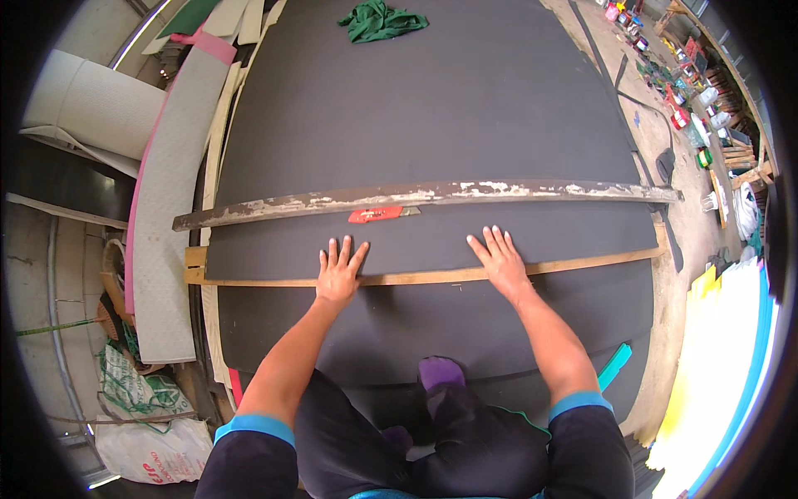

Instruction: The person uses a utility knife and a wooden straightedge to cut a large black foam sheet into strips. They repeatedly measure, score, and separate sections, then stack the cut pieces on the work surface.

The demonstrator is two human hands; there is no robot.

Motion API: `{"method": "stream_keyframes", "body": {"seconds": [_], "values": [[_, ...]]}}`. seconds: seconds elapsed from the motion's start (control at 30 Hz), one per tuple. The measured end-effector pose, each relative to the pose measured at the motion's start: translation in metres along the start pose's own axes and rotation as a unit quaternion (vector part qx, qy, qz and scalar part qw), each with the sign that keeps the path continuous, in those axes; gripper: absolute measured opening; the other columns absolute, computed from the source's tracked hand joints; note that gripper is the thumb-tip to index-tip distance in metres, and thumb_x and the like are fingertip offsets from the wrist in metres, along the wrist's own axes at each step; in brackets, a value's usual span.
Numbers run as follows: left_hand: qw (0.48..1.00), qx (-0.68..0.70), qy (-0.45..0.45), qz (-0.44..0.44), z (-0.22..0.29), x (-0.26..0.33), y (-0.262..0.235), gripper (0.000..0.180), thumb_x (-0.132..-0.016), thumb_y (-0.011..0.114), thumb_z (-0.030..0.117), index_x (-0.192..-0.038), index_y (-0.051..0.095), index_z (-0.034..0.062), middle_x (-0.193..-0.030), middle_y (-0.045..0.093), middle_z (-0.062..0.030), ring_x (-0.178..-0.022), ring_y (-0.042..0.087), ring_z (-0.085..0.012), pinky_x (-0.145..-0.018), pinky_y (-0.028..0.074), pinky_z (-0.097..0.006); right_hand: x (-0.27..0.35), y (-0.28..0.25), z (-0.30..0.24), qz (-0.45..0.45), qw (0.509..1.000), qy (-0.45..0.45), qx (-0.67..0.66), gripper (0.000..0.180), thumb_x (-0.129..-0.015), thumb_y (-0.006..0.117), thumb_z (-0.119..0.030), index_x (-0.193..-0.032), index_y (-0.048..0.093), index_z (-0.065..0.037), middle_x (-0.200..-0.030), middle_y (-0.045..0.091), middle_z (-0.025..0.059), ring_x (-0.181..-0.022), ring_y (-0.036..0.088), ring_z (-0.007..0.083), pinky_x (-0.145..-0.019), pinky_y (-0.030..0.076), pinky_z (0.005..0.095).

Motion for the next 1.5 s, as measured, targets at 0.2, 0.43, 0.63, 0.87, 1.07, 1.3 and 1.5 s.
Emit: {"method": "stream_keyframes", "body": {"seconds": [0.2,0.43,0.63,0.87,1.07,1.3,1.5], "values": [[0.990,-0.017,0.049,-0.130,0.030,0.091,-0.018,0.095,-0.089,0.078,0.050,-0.167,0.027,0.0296,-0.168,0.032,-0.0195,-0.153,0.030,-0.0491,-0.121,0.032,-0.067,0.095,-0.019,-0.050,0.035,0.999,-0.012,-0.012,0.060,-0.093,0.057,-0.004,-0.152,0.057,-0.016,-0.148,0.054,0.0307,-0.139,0.052,0.0490,-0.117,0.041,0.0620],[0.989,0.118,-0.092,0.003,0.010,0.087,-0.011,0.084,-0.099,0.059,0.062,-0.161,0.036,0.0108,-0.160,0.042,-0.0187,-0.152,0.033,-0.0438,-0.124,0.024,-0.062,0.085,-0.036,-0.024,0.001,0.994,0.042,-0.096,0.080,-0.089,0.072,-0.063,-0.152,0.056,-0.017,-0.156,0.050,0.0229,-0.147,0.043,0.0444,-0.121,0.035,0.0587],[0.921,0.162,-0.351,0.050,0.012,0.041,0.030,0.080,-0.106,0.044,0.059,-0.166,0.028,0.0075,-0.175,0.017,-0.0214,-0.162,0.008,-0.0447,-0.127,0.010,-0.063,-0.021,-0.021,0.038,0.034,0.996,0.064,-0.052,0.060,-0.090,0.072,-0.052,-0.148,0.060,-0.040,-0.143,0.056,0.0150,-0.136,0.049,0.0370,-0.121,0.034,0.0580],[0.923,0.125,-0.363,0.019,0.025,0.036,0.028,0.090,-0.103,0.044,0.065,-0.168,0.022,0.0077,-0.176,0.012,-0.0205,-0.162,0.002,-0.0460,-0.126,0.005,-0.066,-0.140,0.009,0.095,0.029,0.997,0.056,-0.045,0.052,-0.094,0.068,-0.050,-0.145,0.062,-0.045,-0.130,0.060,0.0110,-0.126,0.053,0.0319,-0.120,0.033,0.0558],[0.929,0.113,-0.353,0.014,0.026,0.037,0.034,0.091,-0.103,0.045,0.063,-0.168,0.021,0.0040,-0.176,0.009,-0.0231,-0.162,-0.001,-0.0485,-0.125,0.003,-0.069,-0.232,0.030,0.146,0.021,0.999,0.039,-0.026,0.051,-0.097,0.067,-0.046,-0.147,0.060,-0.046,-0.133,0.060,0.0106,-0.126,0.052,0.0313,-0.117,0.038,0.0499],[0.931,0.119,-0.343,0.040,0.024,0.045,0.046,0.093,-0.100,0.049,0.062,-0.167,0.022,0.0040,-0.176,0.008,-0.0228,-0.161,-0.003,-0.0489,-0.125,0.000,-0.069,-0.273,0.037,0.150,-0.008,0.995,0.097,0.025,0.058,-0.103,0.062,-0.043,-0.158,0.043,-0.047,-0.158,0.045,0.0141,-0.148,0.039,0.0334,-0.124,0.034,0.0487],[0.930,0.133,-0.340,0.043,0.026,0.041,0.042,0.092,-0.100,0.050,0.061,-0.167,0.022,0.0044,-0.176,0.008,-0.0231,-0.161,-0.001,-0.0494,-0.125,0.002,-0.069,-0.192,0.046,0.096,-0.009,0.985,0.159,0.059,0.058,-0.108,0.050,-0.048,-0.164,0.036,-0.039,-0.171,0.031,0.0159,-0.157,0.029,0.0374,-0.128,0.026,0.0527]]}}
Point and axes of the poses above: each hand's wrist, its own x-axis away from the middle knuckle, its own y-axis out of the palm, z = x × y, the point moved 3 cm from there along -x, towards the middle knuckle
